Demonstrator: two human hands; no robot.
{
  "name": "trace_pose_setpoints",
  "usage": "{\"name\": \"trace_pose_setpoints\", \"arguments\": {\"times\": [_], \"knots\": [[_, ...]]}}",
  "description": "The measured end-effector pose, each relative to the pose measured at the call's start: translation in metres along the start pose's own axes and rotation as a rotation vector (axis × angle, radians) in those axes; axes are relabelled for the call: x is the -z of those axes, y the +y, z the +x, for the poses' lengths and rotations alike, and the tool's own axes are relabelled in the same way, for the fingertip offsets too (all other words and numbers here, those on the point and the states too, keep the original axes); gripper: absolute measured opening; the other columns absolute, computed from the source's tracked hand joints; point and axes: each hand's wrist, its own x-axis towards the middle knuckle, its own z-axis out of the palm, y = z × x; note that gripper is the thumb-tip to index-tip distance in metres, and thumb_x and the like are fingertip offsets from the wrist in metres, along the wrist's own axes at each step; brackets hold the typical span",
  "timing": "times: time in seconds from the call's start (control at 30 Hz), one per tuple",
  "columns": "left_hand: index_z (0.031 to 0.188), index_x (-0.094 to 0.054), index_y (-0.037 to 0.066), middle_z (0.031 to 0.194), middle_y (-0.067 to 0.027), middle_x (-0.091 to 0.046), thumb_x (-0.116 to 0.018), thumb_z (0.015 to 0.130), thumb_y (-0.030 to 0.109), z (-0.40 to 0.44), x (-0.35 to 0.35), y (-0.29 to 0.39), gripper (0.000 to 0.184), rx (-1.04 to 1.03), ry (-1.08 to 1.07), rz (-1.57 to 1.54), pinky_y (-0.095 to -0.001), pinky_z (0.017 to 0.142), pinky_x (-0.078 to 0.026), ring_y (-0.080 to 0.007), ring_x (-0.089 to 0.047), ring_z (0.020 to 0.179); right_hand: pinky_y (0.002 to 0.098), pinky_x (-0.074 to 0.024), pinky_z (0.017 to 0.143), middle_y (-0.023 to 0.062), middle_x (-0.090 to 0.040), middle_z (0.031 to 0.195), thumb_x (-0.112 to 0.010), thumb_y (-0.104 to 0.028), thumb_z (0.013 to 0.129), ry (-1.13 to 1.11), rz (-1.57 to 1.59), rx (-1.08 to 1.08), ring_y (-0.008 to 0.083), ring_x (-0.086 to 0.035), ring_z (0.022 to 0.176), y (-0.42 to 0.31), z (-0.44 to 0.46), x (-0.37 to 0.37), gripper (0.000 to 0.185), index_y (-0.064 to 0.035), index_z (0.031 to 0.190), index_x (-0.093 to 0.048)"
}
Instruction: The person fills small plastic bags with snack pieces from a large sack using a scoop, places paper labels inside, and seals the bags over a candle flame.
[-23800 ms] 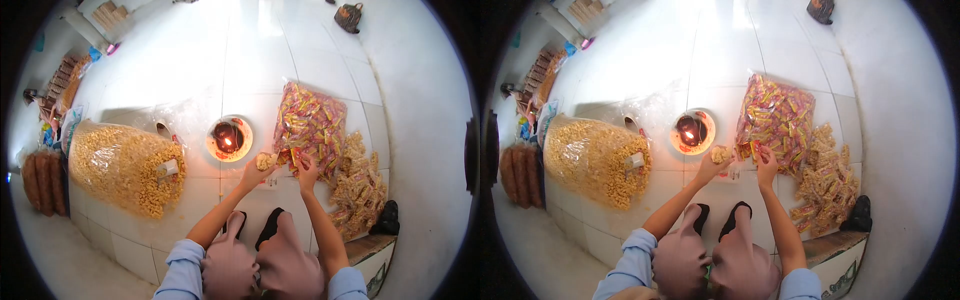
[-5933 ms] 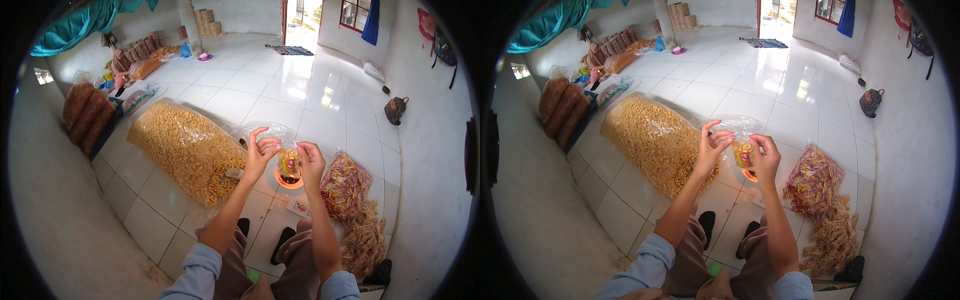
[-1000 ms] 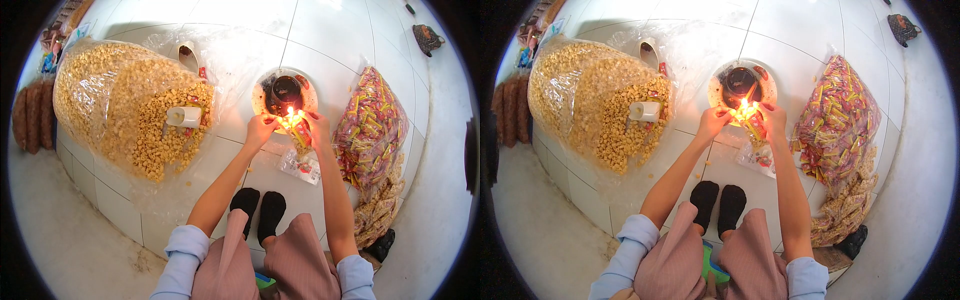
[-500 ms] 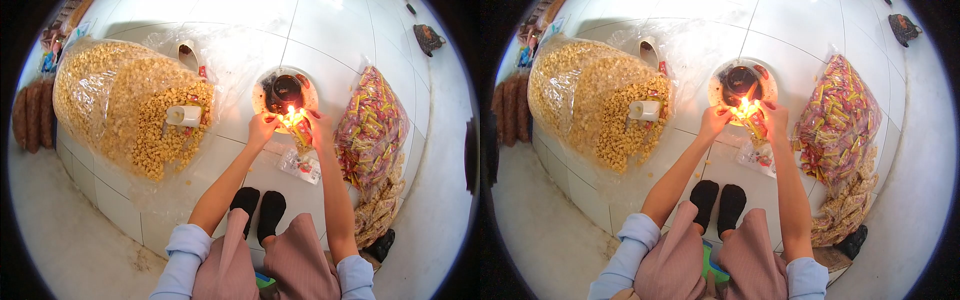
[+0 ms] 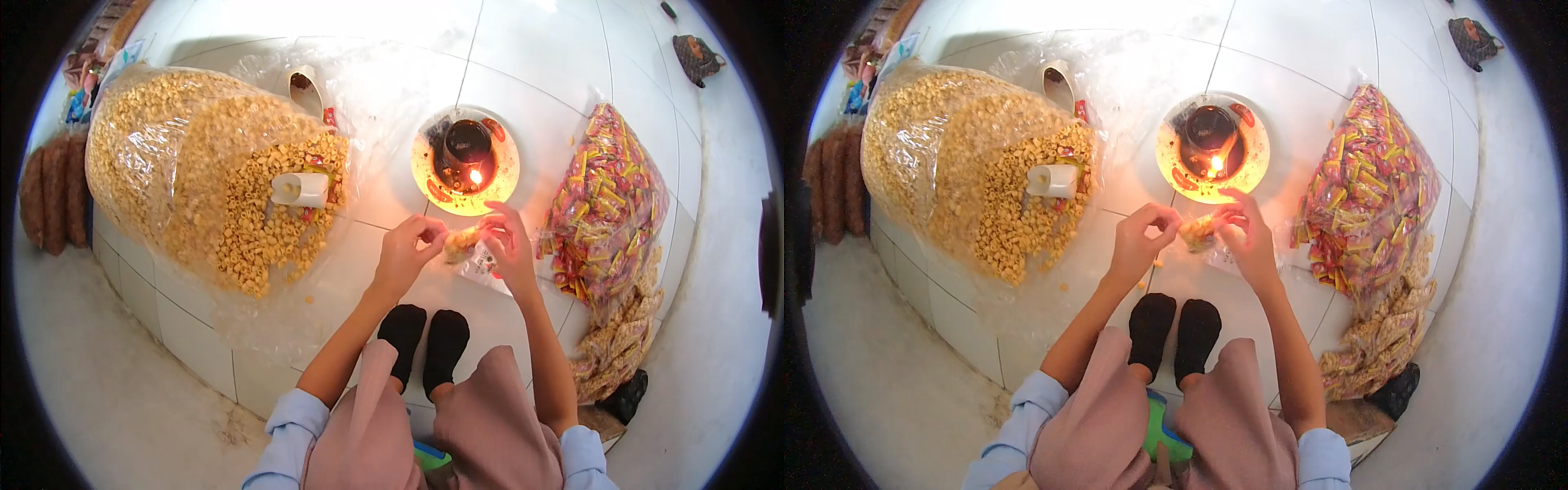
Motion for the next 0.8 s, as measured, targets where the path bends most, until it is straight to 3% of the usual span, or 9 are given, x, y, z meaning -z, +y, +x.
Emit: {"name": "trace_pose_setpoints", "arguments": {"times": [0.03, 0.1, 0.23, 0.37, 0.47, 0.6, 0.7, 0.77, 0.8], "knots": [[0.082, -0.06, 0.001, 0.073, -0.0037, -0.059, -0.062, 0.075, 0.003, -0.003, 0.004, 0.008, 0.007, 0.001, -0.004, -0.002, -0.0232, 0.059, -0.046, -0.0094, -0.055, 0.064, 0.0306, -0.0418, 0.081, 0.0044, -0.054, 0.094, -0.063, -0.013, 0.077, 0.004, -0.001, -0.002, 0.0155, -0.052, 0.089, -0.006, -0.005, -0.001, 0.024, -0.0062, 0.1, -0.058], [0.08, -0.06, 0.002, 0.074, -0.0052, -0.058, -0.064, 0.07, 0.0, -0.007, 0.01, 0.022, 0.011, -0.151, -0.104, 0.175, -0.0238, 0.06, -0.047, -0.013, -0.056, 0.063, 0.0339, -0.039, 0.085, 0.0046, -0.054, 0.094, -0.068, -0.014, 0.071, -0.094, -0.662, 0.374, 0.0213, -0.048, 0.095, -0.024, -0.012, -0.004, 0.027, -0.0087, 0.097, -0.06], [0.08, -0.06, 0.002, 0.072, -0.0056, -0.056, -0.065, 0.07, 0.0, -0.01, 0.016, 0.024, 0.011, -0.212, -0.128, 0.211, -0.024, 0.058, -0.047, -0.0146, -0.056, 0.062, 0.0348, -0.038, 0.086, 0.0042, -0.054, 0.096, -0.07, -0.012, 0.066, -0.081, -0.77, 0.507, 0.0234, -0.045, 0.098, -0.01, -0.003, 0.008, 0.024, -0.0113, 0.09, -0.064], [0.079, -0.059, 0.001, 0.072, -0.0054, -0.056, -0.064, 0.07, -0.001, -0.009, 0.024, 0.023, 0.011, -0.196, -0.09, 0.186, -0.0248, 0.057, -0.046, -0.014, -0.054, 0.061, 0.0354, -0.0377, 0.087, 0.0036, -0.054, 0.097, -0.07, -0.012, 0.065, 0.077, -0.699, 0.406, 0.0235, -0.046, 0.098, -0.012, 0.007, 0.027, 0.024, -0.0119, 0.088, -0.064], [0.079, -0.059, 0.001, 0.072, -0.0053, -0.056, -0.064, 0.071, -0.001, -0.007, 0.024, 0.023, 0.01, -0.183, -0.096, 0.184, -0.0246, 0.057, -0.045, -0.0139, -0.054, 0.062, 0.0346, -0.0394, 0.084, 0.0024, -0.056, 0.094, -0.069, -0.012, 0.065, -0.047, -0.768, 0.5, 0.0224, -0.047, 0.095, -0.042, 0.003, -0.003, 0.02, -0.0094, 0.085, -0.063], [0.08, -0.059, 0.0, 0.073, -0.0048, -0.057, -0.064, 0.071, -0.001, -0.007, 0.029, 0.023, 0.01, -0.143, -0.107, 0.149, -0.0237, 0.059, -0.045, -0.0125, -0.053, 0.062, 0.0349, -0.0401, 0.082, 0.0024, -0.058, 0.087, -0.068, -0.011, 0.068, -0.226, -0.738, 0.616, 0.0223, -0.049, 0.091, -0.025, 0.013, -0.004, 0.016, -0.0071, 0.082, -0.063], [0.081, -0.059, 0.0, 0.076, -0.0044, -0.059, -0.063, 0.072, -0.001, -0.007, 0.033, 0.018, 0.01, -0.081, -0.112, 0.088, -0.023, 0.061, -0.045, -0.0104, -0.054, 0.065, 0.0336, -0.0406, 0.08, 0.0027, -0.058, 0.078, -0.065, -0.01, 0.071, -0.088, -0.737, 0.46, 0.0194, -0.05, 0.086, -0.027, 0.013, 0.014, 0.01, -0.0046, 0.08, -0.063], [0.082, -0.06, -0.001, 0.076, -0.0047, -0.059, -0.063, 0.074, 0.001, -0.006, 0.033, 0.014, 0.009, -0.054, -0.119, 0.021, -0.0226, 0.06, -0.045, -0.0101, -0.054, 0.065, 0.0306, -0.0411, 0.078, 0.0032, -0.058, 0.07, -0.063, -0.009, 0.074, 0.143, -0.461, 0.097, 0.016, -0.05, 0.083, -0.036, 0.005, 0.016, 0.008, -0.0023, 0.078, -0.064], [0.083, -0.06, -0.001, 0.076, -0.0049, -0.06, -0.063, 0.075, 0.003, -0.006, 0.033, 0.012, 0.009, -0.023, -0.125, -0.039, -0.0221, 0.06, -0.045, -0.0098, -0.055, 0.065, 0.0274, -0.0406, 0.081, 0.0044, -0.059, 0.079, -0.06, -0.009, 0.078, 0.114, -0.483, 0.044, 0.0149, -0.051, 0.085, -0.037, 0.002, 0.018, 0.015, -0.0033, 0.091, -0.064]]}}
